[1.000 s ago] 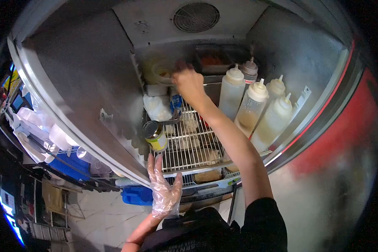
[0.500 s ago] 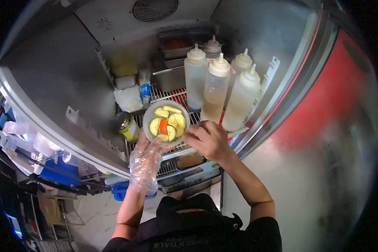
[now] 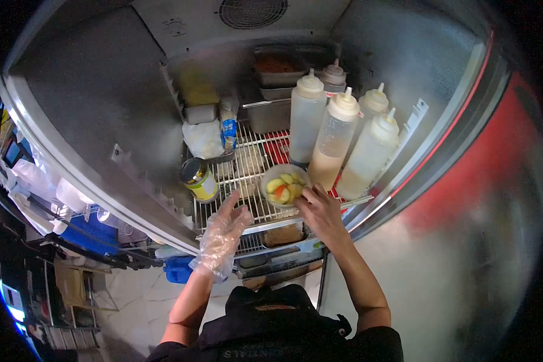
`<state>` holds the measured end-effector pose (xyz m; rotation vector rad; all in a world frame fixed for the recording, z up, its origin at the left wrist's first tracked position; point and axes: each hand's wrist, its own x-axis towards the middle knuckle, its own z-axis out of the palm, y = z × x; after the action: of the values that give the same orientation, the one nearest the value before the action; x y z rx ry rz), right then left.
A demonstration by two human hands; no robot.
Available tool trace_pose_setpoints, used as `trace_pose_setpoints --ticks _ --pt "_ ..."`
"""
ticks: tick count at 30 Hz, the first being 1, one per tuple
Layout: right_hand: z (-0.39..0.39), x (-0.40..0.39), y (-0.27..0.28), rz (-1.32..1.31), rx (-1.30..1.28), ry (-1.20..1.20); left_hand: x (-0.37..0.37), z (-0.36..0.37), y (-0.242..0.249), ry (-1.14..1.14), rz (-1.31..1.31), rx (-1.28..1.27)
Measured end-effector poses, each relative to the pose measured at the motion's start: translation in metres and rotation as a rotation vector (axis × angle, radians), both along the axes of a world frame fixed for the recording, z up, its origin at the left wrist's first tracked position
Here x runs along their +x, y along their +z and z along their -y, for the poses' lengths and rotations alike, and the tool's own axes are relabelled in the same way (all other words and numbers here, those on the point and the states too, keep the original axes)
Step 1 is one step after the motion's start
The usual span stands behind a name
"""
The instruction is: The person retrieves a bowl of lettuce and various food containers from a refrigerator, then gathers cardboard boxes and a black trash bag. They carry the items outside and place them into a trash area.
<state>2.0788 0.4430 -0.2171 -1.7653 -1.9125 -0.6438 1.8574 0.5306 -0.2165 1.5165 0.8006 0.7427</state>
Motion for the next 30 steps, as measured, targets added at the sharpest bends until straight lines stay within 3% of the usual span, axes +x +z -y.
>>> trace_pose_setpoints --ticks 3,8,12,14,17,21,24,26,27,28,30 --pt "-0.008 -0.006 0.004 0.011 -0.1 -0.054 -0.018 0.003 0.005 -0.045 -0.023 0.269" --pt "-0.072 -0.033 0.067 -0.172 -0.08 0.039 -0.04 0.011 0.009 -0.046 -0.007 0.193" --pt "-0.195 -0.045 0.078 -0.349 -0.031 0.198 -0.049 0.014 0.007 -0.07 -0.028 0.188" --pt "-0.262 -0.046 0.062 -0.297 -0.037 0.119 -0.054 0.016 0.006 -0.068 -0.054 0.319" --pt "-0.356 -0.033 0.034 -0.273 0.052 0.048 -0.066 0.025 0.015 -0.058 -0.08 0.228" --pt "-0.365 -0.067 0.096 -0.485 -0.014 -0.077 -0.079 0.029 0.019 -0.047 -0.124 0.214" --pt "-0.373 -0.073 0.115 -0.607 -0.307 -0.074 -0.085 0.03 0.013 -0.032 -0.122 0.168" --pt "-0.398 -0.062 0.107 -0.354 -0.315 0.078 -0.09 0.029 0.013 -0.047 -0.19 0.202" --pt "-0.397 -0.059 0.112 -0.351 -0.313 0.084 -0.09 0.032 0.019 -0.033 -0.133 0.1" --pt "-0.394 -0.053 0.115 -0.102 -0.322 0.121 -0.092 0.032 0.018 -0.028 -0.133 0.099" --pt "-0.403 -0.039 0.111 0.15 -0.321 0.158 -0.096 0.03 0.013 -0.029 -0.176 0.216"
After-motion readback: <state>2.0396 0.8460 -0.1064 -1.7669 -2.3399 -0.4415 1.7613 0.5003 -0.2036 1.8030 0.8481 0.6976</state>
